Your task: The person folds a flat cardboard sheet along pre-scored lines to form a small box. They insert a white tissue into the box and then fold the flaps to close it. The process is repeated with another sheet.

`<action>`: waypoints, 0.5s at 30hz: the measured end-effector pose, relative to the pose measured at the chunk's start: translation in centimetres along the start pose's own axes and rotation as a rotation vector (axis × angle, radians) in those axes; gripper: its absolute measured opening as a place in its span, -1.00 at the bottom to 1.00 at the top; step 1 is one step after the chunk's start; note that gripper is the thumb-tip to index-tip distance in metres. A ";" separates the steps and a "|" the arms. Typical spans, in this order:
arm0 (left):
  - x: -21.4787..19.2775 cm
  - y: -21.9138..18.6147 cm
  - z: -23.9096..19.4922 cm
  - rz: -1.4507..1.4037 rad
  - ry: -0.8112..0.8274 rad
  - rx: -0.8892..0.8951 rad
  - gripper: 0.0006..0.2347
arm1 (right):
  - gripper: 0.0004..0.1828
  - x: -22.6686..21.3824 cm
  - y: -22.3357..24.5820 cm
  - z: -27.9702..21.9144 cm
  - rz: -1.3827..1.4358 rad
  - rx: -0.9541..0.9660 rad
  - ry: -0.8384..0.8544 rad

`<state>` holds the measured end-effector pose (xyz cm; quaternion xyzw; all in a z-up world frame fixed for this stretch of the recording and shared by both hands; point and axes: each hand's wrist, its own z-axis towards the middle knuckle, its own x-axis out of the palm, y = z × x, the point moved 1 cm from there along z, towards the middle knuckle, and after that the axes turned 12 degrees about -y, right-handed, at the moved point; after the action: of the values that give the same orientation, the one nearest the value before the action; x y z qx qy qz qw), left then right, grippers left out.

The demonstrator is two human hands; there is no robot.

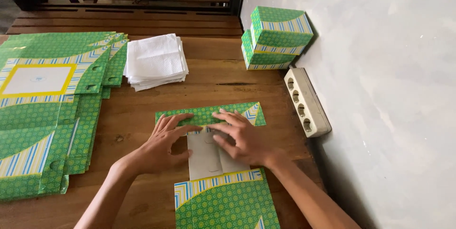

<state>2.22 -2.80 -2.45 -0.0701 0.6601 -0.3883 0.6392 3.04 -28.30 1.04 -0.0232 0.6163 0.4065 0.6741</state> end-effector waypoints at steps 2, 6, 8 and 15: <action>0.0 -0.2 0.0 -0.009 -0.012 -0.033 -0.50 | -0.52 -1.6 0.5 0.3 0.171 0.036 0.004; -0.2 -0.1 0.2 -0.041 -0.017 -0.044 -0.55 | -0.54 -2.4 -0.9 0.0 0.440 0.095 -0.025; -0.8 -0.3 0.1 -0.183 -0.042 -0.075 -0.70 | -0.73 -3.2 -1.3 -0.2 0.526 0.119 -0.141; -3.3 -1.1 -0.2 -0.362 -0.084 -0.106 -0.60 | -0.77 -5.2 -4.4 -0.9 0.524 0.098 -0.189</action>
<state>2.15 -1.50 0.81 -0.2377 0.6288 -0.4584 0.5814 5.34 -34.40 3.24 0.2074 0.5548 0.5370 0.6007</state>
